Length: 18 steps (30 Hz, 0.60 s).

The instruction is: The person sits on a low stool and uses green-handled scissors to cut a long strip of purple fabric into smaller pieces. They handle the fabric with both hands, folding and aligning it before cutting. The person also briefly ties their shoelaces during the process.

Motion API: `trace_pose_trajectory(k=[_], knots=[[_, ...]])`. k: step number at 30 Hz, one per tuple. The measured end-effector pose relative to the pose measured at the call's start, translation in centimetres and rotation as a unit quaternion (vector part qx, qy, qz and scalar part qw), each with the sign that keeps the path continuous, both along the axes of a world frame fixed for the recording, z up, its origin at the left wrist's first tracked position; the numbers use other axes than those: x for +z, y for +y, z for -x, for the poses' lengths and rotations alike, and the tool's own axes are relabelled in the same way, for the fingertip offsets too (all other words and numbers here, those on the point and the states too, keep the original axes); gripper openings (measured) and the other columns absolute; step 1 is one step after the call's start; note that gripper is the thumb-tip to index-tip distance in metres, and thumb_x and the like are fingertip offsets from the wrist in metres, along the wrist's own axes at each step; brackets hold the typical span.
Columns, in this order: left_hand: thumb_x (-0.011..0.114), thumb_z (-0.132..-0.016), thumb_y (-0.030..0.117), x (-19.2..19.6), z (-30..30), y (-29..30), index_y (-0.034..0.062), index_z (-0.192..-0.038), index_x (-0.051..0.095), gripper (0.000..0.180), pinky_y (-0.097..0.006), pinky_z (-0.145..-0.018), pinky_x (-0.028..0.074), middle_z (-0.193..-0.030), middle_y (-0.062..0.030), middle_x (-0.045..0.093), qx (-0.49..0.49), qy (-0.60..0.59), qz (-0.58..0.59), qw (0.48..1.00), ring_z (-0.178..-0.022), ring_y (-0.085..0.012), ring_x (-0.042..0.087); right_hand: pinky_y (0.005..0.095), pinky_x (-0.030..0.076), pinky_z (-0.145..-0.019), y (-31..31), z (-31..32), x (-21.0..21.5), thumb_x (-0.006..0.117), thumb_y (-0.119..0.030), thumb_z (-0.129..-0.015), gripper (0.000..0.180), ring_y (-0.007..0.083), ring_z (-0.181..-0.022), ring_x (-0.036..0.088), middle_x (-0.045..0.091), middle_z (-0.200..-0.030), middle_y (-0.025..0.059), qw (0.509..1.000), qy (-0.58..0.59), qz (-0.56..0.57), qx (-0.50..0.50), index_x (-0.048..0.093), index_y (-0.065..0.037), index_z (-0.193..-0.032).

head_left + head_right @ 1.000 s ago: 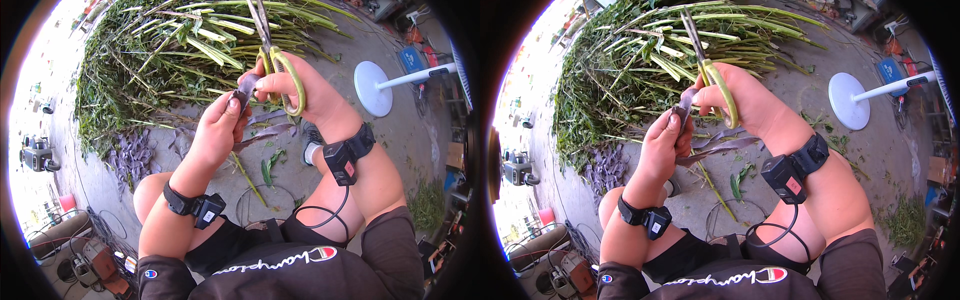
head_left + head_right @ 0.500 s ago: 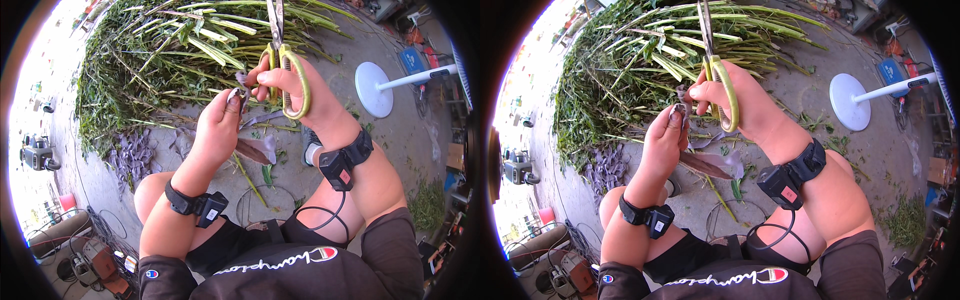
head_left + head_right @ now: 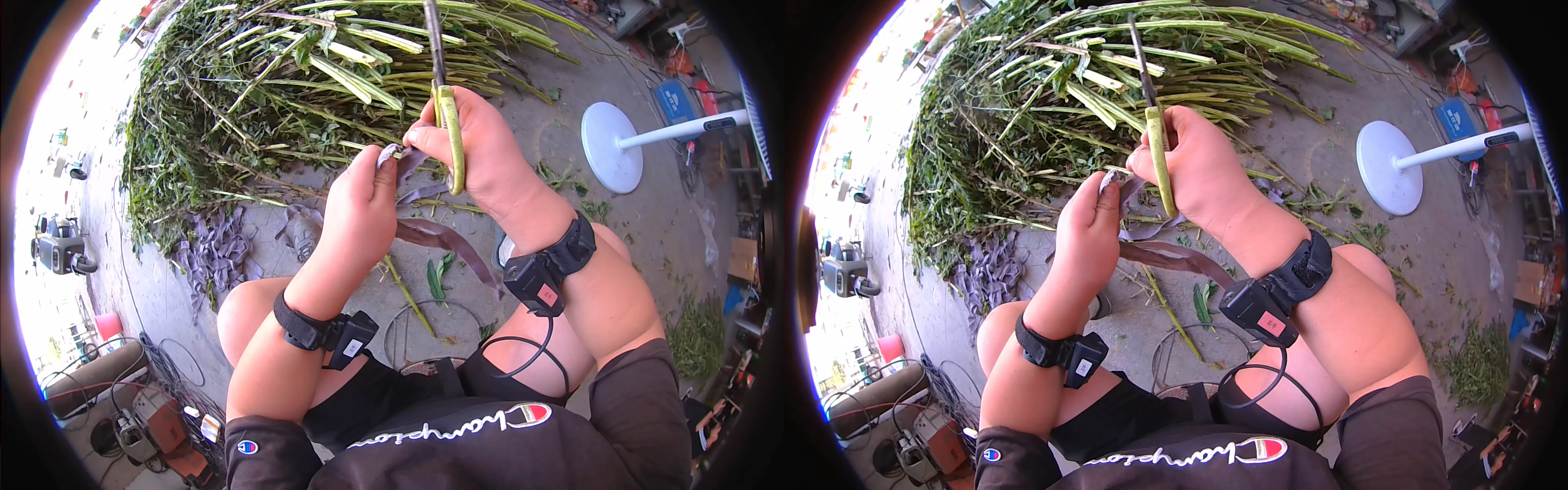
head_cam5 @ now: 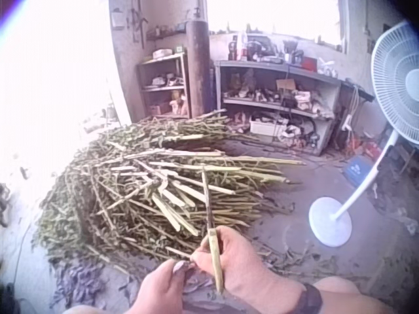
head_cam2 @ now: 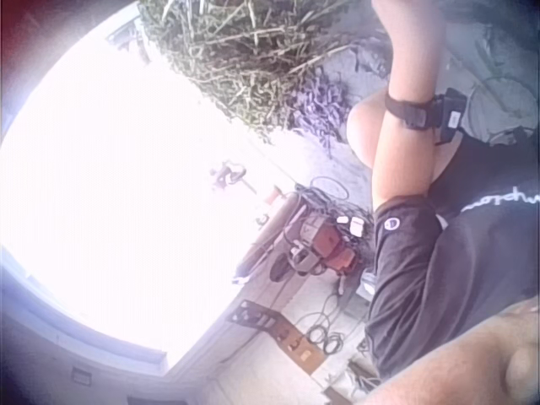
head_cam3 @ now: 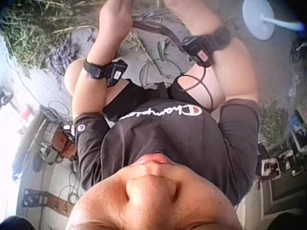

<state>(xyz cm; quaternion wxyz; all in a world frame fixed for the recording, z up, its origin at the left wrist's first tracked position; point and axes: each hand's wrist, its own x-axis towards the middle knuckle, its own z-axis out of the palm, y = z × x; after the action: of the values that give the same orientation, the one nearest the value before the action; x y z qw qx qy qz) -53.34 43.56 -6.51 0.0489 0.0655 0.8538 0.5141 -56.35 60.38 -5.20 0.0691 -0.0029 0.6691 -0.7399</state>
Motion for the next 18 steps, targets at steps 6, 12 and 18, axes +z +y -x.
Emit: trace_pose_trajectory(k=[6, 12, 18], knots=[[0.049, -0.099, 0.015, -0.6, 0.5, -0.5, -0.0006, -0.112, 0.057, 0.022, -0.035, -0.071, 0.049, -0.087, -0.0163, 0.064, 0.019, 0.012, -0.088, 0.996, -0.078, -0.0309, 0.062, 0.0254, 0.051, -0.074, 0.0, 0.2, 0.2, 0.068, 0.000, -0.082, 0.016, 0.0153, -0.084, 0.064, 0.063, -0.084, 0.0072, 0.998, -0.021, 0.042, -0.037, 0.054, -0.002, -0.089], [0.048, -0.099, 0.017, -0.8, 0.5, 0.3, 0.0003, -0.130, 0.051, 0.035, -0.039, -0.082, 0.050, -0.104, -0.0229, 0.065, -0.048, 0.073, -0.035, 0.996, -0.095, -0.0365, 0.064, 0.0240, 0.047, -0.063, -1.3, -0.3, -0.7, 0.073, -0.007, -0.079, 0.022, 0.0088, -0.070, 0.056, 0.061, -0.079, 0.0021, 0.998, -0.005, 0.009, -0.067, 0.057, 0.001, -0.093], [0.044, -0.101, 0.019, -2.1, 0.2, 2.0, -0.0003, -0.131, 0.046, 0.036, -0.042, -0.079, 0.049, -0.101, -0.0238, 0.065, -0.007, -0.009, -0.107, 0.994, -0.092, -0.0393, 0.063, 0.0255, 0.047, -0.063, -1.8, -0.2, -1.0, 0.073, -0.007, -0.079, 0.018, 0.0095, -0.068, 0.055, 0.060, -0.076, 0.0024, 0.995, -0.046, 0.033, -0.084, 0.058, 0.000, -0.087]])
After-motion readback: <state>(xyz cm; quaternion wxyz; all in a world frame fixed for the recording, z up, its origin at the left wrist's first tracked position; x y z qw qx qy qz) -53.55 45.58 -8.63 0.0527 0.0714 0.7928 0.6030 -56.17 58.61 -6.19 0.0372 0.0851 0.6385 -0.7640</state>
